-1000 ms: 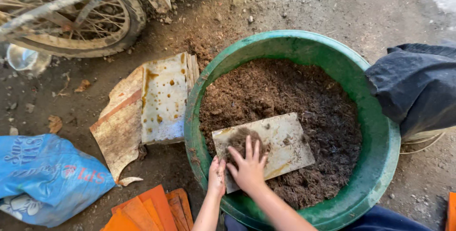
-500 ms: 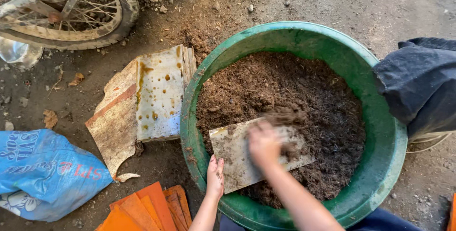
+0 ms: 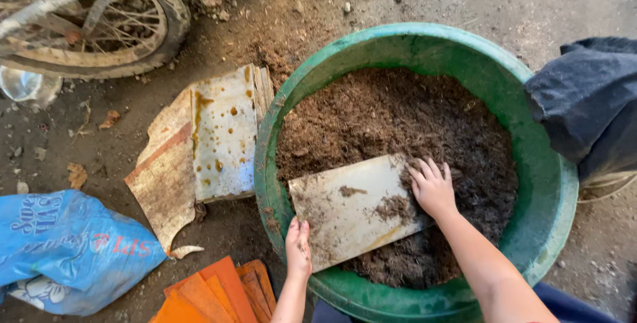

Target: The person repeatedly scrubs rectangular plates with a handful of fibrous material taken from a green basin, then places the cleaned plates into a stack. The person continues this cycle throughout the clip.

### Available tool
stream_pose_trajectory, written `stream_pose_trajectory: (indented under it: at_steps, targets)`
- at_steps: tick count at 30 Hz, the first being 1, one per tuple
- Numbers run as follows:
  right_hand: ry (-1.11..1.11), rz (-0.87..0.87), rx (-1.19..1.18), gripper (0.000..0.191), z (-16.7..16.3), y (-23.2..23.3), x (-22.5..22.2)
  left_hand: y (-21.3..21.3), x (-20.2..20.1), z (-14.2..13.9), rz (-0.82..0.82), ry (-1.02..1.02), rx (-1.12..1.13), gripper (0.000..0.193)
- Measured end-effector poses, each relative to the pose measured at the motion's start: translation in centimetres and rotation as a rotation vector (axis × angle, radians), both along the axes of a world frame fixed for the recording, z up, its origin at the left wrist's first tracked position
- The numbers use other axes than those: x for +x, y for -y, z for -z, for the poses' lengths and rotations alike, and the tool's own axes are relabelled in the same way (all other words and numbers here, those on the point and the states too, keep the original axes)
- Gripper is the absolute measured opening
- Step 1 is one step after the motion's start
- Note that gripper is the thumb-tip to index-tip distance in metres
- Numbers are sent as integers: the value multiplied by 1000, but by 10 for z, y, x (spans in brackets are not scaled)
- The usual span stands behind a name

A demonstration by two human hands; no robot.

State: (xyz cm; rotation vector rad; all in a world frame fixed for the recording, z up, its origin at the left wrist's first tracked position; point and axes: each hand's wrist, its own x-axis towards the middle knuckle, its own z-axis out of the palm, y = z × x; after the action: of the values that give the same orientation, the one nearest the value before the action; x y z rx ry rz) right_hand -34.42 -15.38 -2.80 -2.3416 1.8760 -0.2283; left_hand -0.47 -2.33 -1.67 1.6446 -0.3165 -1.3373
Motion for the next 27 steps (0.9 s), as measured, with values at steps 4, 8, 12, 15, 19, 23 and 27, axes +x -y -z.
stream_pose_trajectory:
  at_steps: [4,8,12,15,19,23,27]
  targets:
    - [145,384,141,45,7,-34,29,7,6,-5,-10,5,96,89]
    - [455,590,261,47,-26,-67,117,6,6,-2,-30,-1,101,88]
    - [444,262,297,57,-58,-123,207,4,7,3,-40,12,-29,85]
    - [300,78,261,56,-49,-133,183,4,5,5,-52,30,-101,80]
    - [139,407,281,59,-25,-104,84,8,1,3,-10,16,-16,79]
    - [-131,376,321,57,-17,-53,10,26,8,-12,-21,107,-100,75]
    - [19,446,259,66,-17,-9,-24,26,49,-40,-20,176,-192,65]
